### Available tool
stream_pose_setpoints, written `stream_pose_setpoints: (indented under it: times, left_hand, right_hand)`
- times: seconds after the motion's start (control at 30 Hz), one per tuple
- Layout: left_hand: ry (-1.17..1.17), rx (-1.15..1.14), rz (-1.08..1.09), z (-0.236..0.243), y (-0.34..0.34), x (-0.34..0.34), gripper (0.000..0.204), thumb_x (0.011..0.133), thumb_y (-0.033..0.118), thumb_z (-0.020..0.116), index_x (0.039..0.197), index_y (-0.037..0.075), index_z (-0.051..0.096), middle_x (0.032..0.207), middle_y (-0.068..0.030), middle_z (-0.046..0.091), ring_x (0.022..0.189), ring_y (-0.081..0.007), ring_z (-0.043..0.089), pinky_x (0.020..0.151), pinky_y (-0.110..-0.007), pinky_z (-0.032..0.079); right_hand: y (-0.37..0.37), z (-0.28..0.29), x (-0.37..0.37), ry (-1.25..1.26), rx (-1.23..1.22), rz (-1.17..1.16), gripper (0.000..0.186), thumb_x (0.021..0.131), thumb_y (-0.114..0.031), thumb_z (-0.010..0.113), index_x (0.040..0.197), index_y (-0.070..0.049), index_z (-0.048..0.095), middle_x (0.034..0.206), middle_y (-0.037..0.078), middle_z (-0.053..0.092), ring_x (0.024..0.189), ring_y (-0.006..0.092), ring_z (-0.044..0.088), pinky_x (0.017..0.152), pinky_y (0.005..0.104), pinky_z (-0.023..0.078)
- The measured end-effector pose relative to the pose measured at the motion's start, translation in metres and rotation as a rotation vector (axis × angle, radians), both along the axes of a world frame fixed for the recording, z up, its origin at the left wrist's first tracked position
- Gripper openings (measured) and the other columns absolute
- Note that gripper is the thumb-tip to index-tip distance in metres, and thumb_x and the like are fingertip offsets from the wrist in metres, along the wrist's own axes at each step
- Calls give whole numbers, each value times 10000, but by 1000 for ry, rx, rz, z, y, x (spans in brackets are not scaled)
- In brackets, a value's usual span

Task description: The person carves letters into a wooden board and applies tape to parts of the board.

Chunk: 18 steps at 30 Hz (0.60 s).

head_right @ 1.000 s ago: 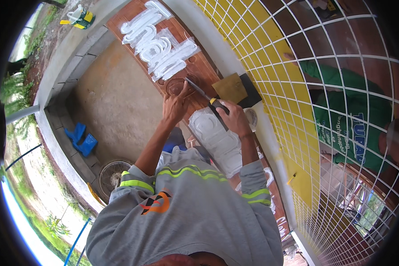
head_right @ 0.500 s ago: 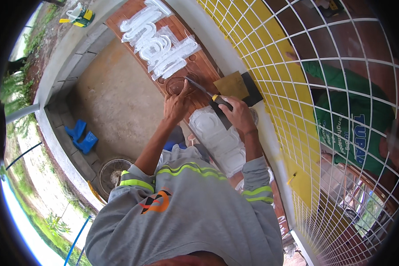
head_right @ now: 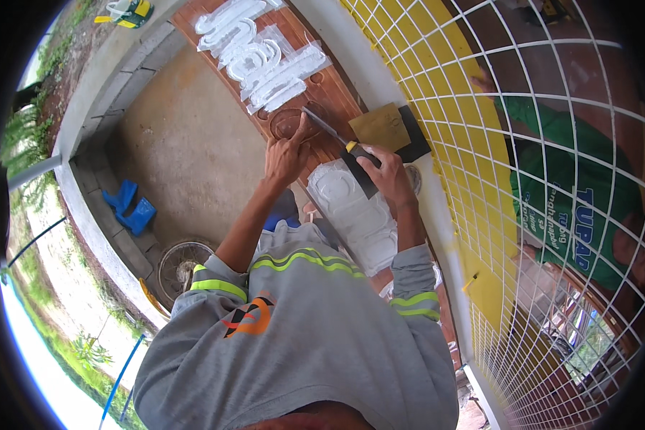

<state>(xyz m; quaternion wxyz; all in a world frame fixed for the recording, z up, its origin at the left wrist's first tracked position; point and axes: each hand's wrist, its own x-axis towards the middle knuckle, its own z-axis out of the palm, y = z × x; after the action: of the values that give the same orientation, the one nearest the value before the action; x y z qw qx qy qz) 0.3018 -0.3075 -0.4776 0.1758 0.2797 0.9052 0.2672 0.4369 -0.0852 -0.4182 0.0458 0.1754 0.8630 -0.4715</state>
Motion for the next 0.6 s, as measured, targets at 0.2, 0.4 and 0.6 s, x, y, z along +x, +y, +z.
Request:
stream_pose_setpoints:
  times: [0.2,0.4,0.6]
  left_hand:
    - [52,-5,-26,0,-2,0,683,884,205,572,1540,214,384,679,-164,660,689,-326,665,893,-455,444]
    - [11,-21,5,-2,-1,-1,681,874,197,577,1532,208,399,699,-164,673,708,-322,673,901,-459,443]
    - [14,36,-38,0,-1,-1,683,870,196,578,1530,211,403,702,-164,675,714,-324,677,903,-456,445]
  right_hand:
    - [2,-3,1,31,30,12,367,926,-238,676,1141,60,667,1134,234,693,1063,377,667,930,383,514]
    - [1,5,-11,32,40,41,351,927,-219,671,1146,56,666,1125,225,696,1053,370,668,931,382,511]
    - [10,5,-5,38,68,66,344,926,-211,663,1155,46,667,1129,218,694,1053,362,666,922,374,507]
